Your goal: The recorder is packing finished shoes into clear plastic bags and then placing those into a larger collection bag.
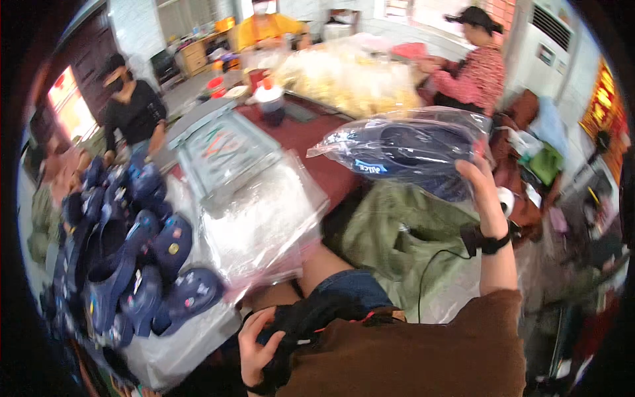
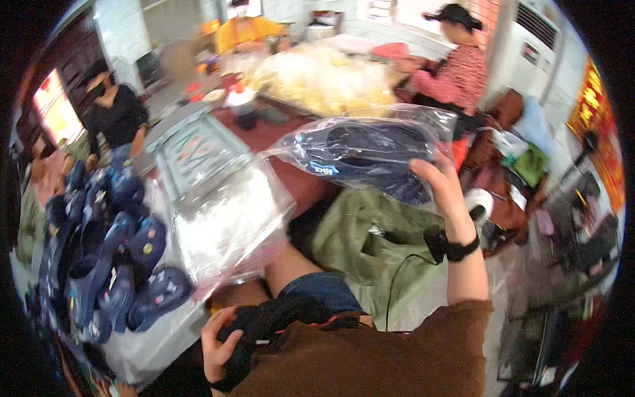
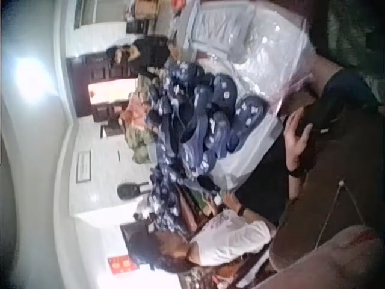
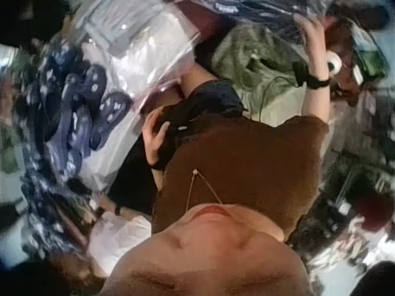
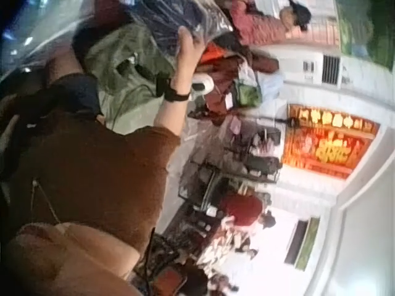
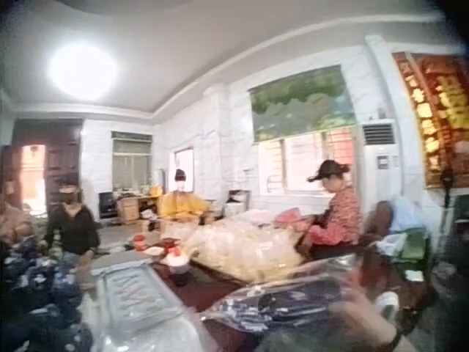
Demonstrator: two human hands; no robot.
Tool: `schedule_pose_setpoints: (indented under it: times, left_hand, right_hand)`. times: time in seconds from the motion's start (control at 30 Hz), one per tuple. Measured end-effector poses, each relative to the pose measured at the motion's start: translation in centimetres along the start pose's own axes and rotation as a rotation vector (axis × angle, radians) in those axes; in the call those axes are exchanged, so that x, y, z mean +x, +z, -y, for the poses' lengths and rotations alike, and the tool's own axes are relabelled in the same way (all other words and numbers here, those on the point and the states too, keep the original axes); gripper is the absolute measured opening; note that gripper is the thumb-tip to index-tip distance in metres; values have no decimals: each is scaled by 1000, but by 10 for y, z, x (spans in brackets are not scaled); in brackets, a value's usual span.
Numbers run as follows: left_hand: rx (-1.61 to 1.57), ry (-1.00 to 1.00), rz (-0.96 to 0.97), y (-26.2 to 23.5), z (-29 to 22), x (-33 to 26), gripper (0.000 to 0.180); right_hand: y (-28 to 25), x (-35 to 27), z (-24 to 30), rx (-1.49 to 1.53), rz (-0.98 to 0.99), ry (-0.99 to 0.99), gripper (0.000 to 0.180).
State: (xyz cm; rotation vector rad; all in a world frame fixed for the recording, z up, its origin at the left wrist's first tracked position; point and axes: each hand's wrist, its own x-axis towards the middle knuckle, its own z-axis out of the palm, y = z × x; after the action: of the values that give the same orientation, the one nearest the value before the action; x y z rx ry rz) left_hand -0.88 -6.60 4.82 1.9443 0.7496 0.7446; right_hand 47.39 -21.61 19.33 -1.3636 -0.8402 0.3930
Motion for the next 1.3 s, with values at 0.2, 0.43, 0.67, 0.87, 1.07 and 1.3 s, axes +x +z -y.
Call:
schedule_pose_setpoints:
  times: [0.2, 0.43, 0.67, 0.87, 1.07, 1.3]
  left_hand:
    - [-106, -98, 58, -4, 13, -26, 42]
    - [-12, -74, -20, 6, 26, -12, 43]
    - [45, -106, 13, 13, 36, -12, 39]
    - [56, -154, -11, 11, 35, -10, 36]
    - [117, -135, -24, 17, 43, -36, 32]
    - [97, -97, 113, 14, 43, -14, 38]
  right_hand:
    - [-108, -8, -54, -270, -145, 300, 42]
    - [-164, -22, -142, -547, -243, 669, 70]
    - [-100, -25, -201, -1245, 564, 1012, 67]
    - [-69, -46, -296, -1719, 795, 1121, 58]
    - [-34, -46, -367, -1422, 840, 693, 49]
    - [-67, 20, -404, -1279, 897, 599, 51]
